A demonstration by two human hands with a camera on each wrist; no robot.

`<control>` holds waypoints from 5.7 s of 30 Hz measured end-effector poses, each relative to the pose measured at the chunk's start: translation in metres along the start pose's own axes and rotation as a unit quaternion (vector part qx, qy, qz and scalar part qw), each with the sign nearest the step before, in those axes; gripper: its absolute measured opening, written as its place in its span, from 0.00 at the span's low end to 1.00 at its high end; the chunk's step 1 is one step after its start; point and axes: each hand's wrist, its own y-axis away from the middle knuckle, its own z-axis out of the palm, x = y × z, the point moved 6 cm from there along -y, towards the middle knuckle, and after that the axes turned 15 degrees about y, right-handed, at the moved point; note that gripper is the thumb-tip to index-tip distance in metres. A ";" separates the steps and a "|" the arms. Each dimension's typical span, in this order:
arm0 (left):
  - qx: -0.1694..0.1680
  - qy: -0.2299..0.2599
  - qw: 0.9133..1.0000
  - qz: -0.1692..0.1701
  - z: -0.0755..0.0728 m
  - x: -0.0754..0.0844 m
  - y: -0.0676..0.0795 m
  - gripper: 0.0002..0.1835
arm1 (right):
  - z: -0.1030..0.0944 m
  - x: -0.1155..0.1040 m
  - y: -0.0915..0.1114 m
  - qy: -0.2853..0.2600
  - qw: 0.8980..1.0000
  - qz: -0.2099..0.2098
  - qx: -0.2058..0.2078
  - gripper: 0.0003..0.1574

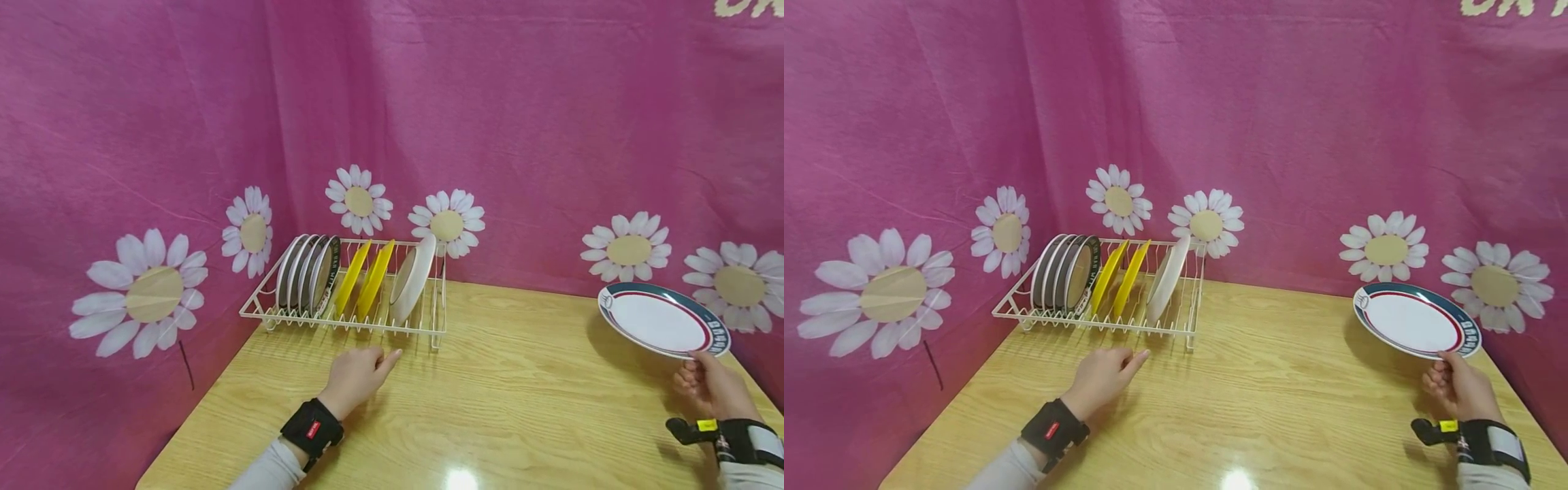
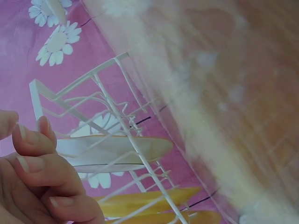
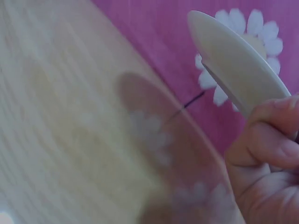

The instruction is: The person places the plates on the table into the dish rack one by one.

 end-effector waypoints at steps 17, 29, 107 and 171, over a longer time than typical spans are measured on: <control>0.052 0.049 0.993 0.091 -0.008 0.048 -0.038 0.25 | 0.106 -0.077 0.022 -0.016 0.977 -0.143 -0.160 0.23; 0.037 0.125 0.988 0.082 0.000 0.079 -0.072 0.27 | 0.167 -0.092 0.037 0.084 0.966 -0.154 -0.190 0.25; 0.201 -0.040 0.965 0.166 -0.097 0.135 -0.121 0.22 | 0.368 0.007 -0.022 0.201 0.969 -0.088 -0.112 0.36; 0.066 -0.306 0.940 0.138 -0.005 0.126 -0.167 0.13 | 0.395 0.031 -0.027 0.163 0.972 -0.103 -0.131 0.24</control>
